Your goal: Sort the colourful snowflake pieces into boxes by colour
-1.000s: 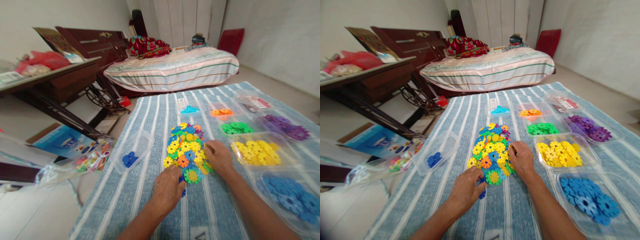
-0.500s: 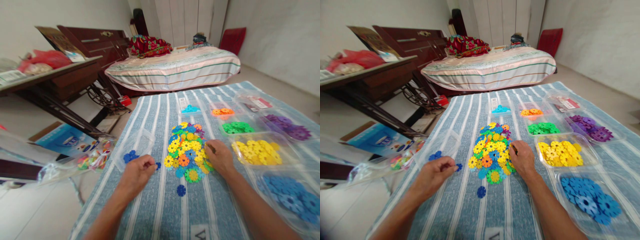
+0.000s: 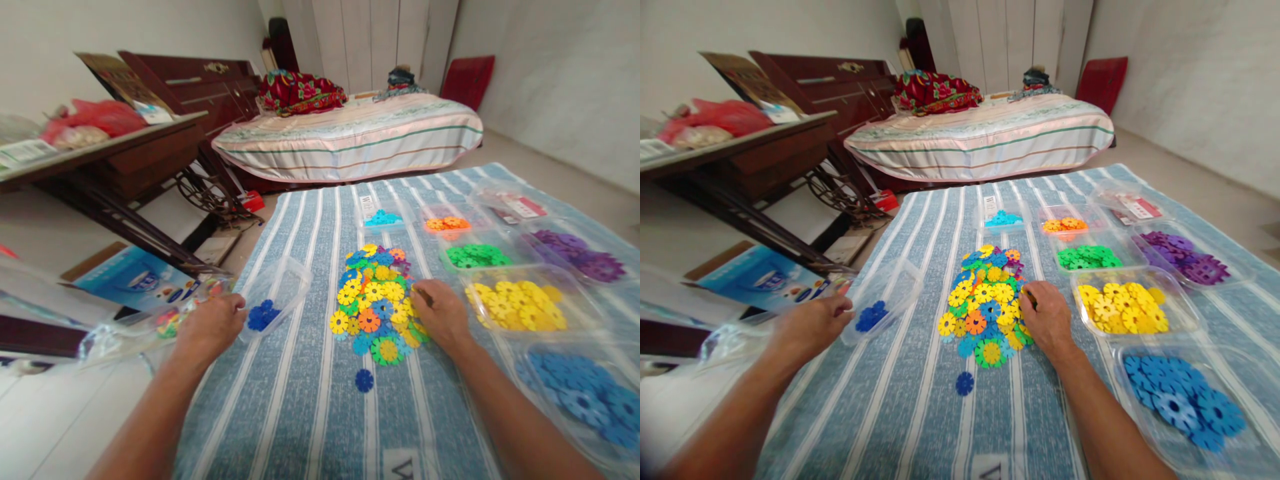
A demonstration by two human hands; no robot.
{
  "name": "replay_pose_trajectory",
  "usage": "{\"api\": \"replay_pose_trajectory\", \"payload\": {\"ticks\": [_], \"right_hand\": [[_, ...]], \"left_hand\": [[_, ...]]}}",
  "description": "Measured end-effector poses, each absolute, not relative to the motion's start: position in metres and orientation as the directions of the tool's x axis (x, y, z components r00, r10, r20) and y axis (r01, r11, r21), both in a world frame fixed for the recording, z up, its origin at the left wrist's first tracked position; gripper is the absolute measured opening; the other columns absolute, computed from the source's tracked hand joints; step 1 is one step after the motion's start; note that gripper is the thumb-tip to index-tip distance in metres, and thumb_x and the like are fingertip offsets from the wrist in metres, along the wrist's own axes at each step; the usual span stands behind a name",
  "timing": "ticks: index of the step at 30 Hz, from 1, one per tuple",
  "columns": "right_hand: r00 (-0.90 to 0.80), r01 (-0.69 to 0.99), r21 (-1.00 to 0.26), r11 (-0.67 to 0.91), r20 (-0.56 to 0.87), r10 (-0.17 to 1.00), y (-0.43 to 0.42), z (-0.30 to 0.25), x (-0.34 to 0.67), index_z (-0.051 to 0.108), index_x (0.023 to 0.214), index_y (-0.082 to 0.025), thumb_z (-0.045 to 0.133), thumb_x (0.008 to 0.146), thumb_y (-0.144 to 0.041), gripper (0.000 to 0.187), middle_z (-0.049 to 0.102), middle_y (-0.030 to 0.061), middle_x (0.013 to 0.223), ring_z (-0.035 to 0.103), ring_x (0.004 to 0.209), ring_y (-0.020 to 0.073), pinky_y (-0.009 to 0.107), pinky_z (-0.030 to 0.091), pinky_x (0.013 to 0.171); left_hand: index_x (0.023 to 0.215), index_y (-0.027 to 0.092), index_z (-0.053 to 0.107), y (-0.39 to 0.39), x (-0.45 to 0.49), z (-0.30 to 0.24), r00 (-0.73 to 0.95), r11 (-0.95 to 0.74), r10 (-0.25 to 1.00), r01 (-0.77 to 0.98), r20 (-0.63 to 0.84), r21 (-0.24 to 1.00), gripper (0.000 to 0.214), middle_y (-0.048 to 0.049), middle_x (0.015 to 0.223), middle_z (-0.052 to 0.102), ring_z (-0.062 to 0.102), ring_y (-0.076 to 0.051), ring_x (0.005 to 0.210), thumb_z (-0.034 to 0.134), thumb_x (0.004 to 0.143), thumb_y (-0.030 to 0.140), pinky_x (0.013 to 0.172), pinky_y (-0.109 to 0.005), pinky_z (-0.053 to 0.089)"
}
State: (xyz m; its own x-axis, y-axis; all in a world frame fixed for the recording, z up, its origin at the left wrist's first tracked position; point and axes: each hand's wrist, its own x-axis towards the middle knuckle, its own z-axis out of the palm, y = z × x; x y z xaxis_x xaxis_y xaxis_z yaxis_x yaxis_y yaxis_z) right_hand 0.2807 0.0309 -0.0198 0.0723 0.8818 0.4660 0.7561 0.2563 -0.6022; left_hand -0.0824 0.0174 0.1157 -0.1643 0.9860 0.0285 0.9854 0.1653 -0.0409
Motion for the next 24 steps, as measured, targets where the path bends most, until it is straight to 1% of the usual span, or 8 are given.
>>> {"api": "replay_pose_trajectory", "payload": {"ticks": [2,3,7,10,13,16,20,24], "right_hand": [[0.07,0.755,-0.603,0.256,0.463,0.884,0.031,-0.02,0.281,0.062,0.079,-0.02,0.047,0.08,-0.031,0.019,0.063,0.0035,0.08,0.055,0.078,0.0179,0.029,0.041,0.071],[0.071,0.755,-0.604,0.255,0.462,0.884,0.031,-0.02,0.281,0.062,0.079,-0.02,0.047,0.08,-0.031,0.018,0.063,0.0034,0.079,0.055,0.077,0.0178,0.029,0.041,0.071],[0.069,0.76,-0.598,0.253,0.462,0.884,0.032,-0.02,0.282,0.062,0.078,-0.02,0.047,0.079,-0.031,0.019,0.063,0.0037,0.079,0.055,0.077,0.0179,0.029,0.041,0.071],[0.068,0.761,-0.6,0.248,0.453,0.889,0.032,-0.02,0.282,0.063,0.079,-0.02,0.047,0.079,-0.032,0.02,0.063,0.0041,0.079,0.055,0.077,0.0181,0.029,0.041,0.071],[0.065,0.759,-0.605,0.239,0.435,0.898,0.032,-0.02,0.282,0.063,0.08,-0.019,0.047,0.079,-0.032,0.02,0.063,0.0041,0.08,0.055,0.078,0.0184,0.029,0.042,0.071],[0.069,0.767,-0.597,0.236,0.443,0.894,0.032,-0.02,0.281,0.062,0.08,-0.02,0.047,0.079,-0.032,0.02,0.064,0.0043,0.082,0.056,0.08,0.0189,0.03,0.042,0.073],[0.075,0.763,-0.601,0.241,0.451,0.889,0.03,-0.019,0.281,0.062,0.079,-0.02,0.046,0.079,-0.031,0.02,0.064,0.0045,0.082,0.056,0.08,0.0189,0.031,0.043,0.074],[0.068,0.757,-0.604,0.251,0.454,0.888,0.03,-0.02,0.281,0.062,0.08,-0.02,0.046,0.079,-0.032,0.021,0.064,0.0049,0.083,0.057,0.08,0.0193,0.032,0.043,0.073]], "left_hand": [[0.068,0.023,0.06,0.01,-0.07,0.118,-0.15,0.153,0.985,0.988,0.089,-0.035,0.013,-0.0027,0.06,0.057,0.052,-0.016,0.057,0.049,0.074,0.027,0.057,-0.032,0.031],[0.071,0.022,0.06,0.006,-0.061,0.118,-0.106,0.106,0.992,0.994,0.074,0.002,0.015,-0.003,0.064,0.059,0.053,-0.017,0.06,0.047,0.076,0.028,0.059,-0.032,0.033],[0.073,0.021,0.06,-0.018,-0.013,0.113,0.23,-0.176,0.955,0.946,-0.186,0.271,0.02,-0.0023,0.076,0.062,0.056,-0.017,0.073,0.044,0.08,0.029,0.067,-0.028,0.039],[0.073,0.02,0.058,-0.035,0.022,0.1,0.366,-0.26,0.868,0.911,-0.336,0.32,0.016,-0.0017,0.077,0.06,0.055,-0.016,0.073,0.047,0.08,0.029,0.066,-0.027,0.039],[0.084,0.021,0.059,-0.046,0.045,0.084,0.402,-0.302,0.833,0.906,-0.381,0.295,0.013,-0.0028,0.087,0.06,0.055,-0.019,0.083,0.05,0.08,0.03,0.072,-0.029,0.04],[0.091,0.021,0.058,-0.053,0.056,0.074,0.399,-0.311,0.833,0.911,-0.383,0.273,0.017,-0.005,0.096,0.058,0.053,-0.02,0.092,0.045,0.083,0.029,0.079,-0.033,0.04],[0.086,0.02,0.057,-0.056,0.058,0.068,0.422,-0.317,0.832,0.895,-0.361,0.315,0.014,-0.0042,0.094,0.059,0.053,-0.018,0.088,0.045,0.083,0.026,0.077,-0.03,0.04],[0.075,0.02,0.056,-0.053,0.054,0.072,0.43,-0.277,0.839,0.865,-0.334,0.419,0.009,-0.0007,0.081,0.06,0.054,-0.015,0.076,0.049,0.079,0.023,0.066,-0.025,0.039]]}}
